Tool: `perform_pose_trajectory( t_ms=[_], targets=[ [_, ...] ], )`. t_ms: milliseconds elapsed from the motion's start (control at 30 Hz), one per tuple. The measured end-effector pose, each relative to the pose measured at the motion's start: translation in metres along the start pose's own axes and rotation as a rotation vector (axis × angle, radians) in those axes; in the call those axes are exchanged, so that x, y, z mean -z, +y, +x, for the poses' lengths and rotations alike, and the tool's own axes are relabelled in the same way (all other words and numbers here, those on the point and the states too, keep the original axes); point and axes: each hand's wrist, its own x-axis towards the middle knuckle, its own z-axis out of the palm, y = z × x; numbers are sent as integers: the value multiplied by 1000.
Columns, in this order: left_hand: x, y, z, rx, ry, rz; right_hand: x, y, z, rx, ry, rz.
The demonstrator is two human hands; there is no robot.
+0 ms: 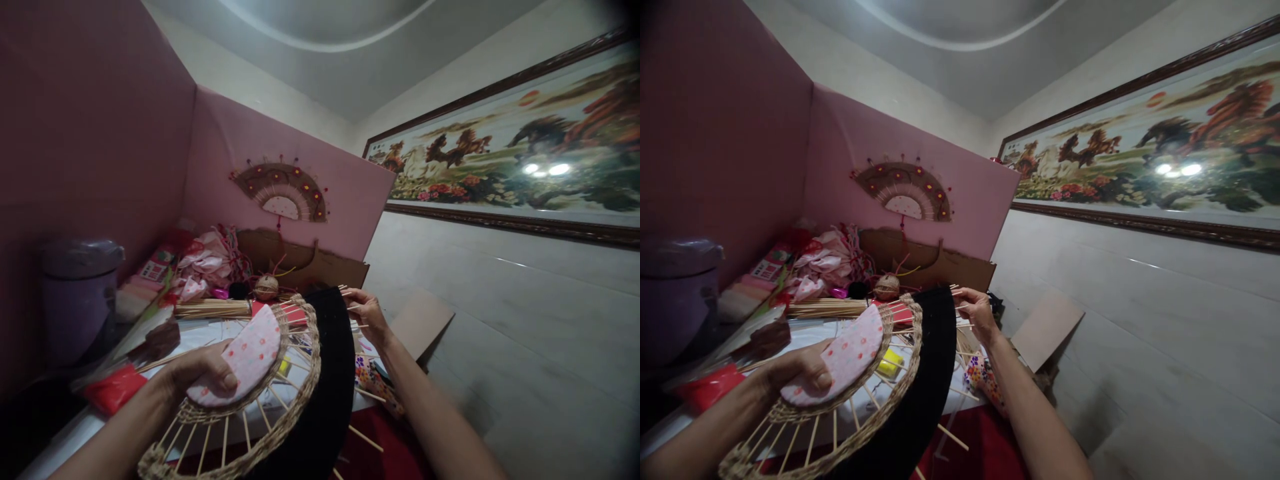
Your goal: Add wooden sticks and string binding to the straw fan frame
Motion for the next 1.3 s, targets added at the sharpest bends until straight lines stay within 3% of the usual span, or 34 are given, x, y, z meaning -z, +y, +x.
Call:
perform_pose_trajectory(
  t_ms=[600,800,1300],
  targets=[
    [1,0,1,-1,-17,14,17,1,-3,-28,-41,-51],
    [9,-4,2,-2,-31,3,19,-5,-6,-56,-33,-105],
    [16,-7,5,22,-3,83,27,-17,-7,64,13,-313]
  ],
)
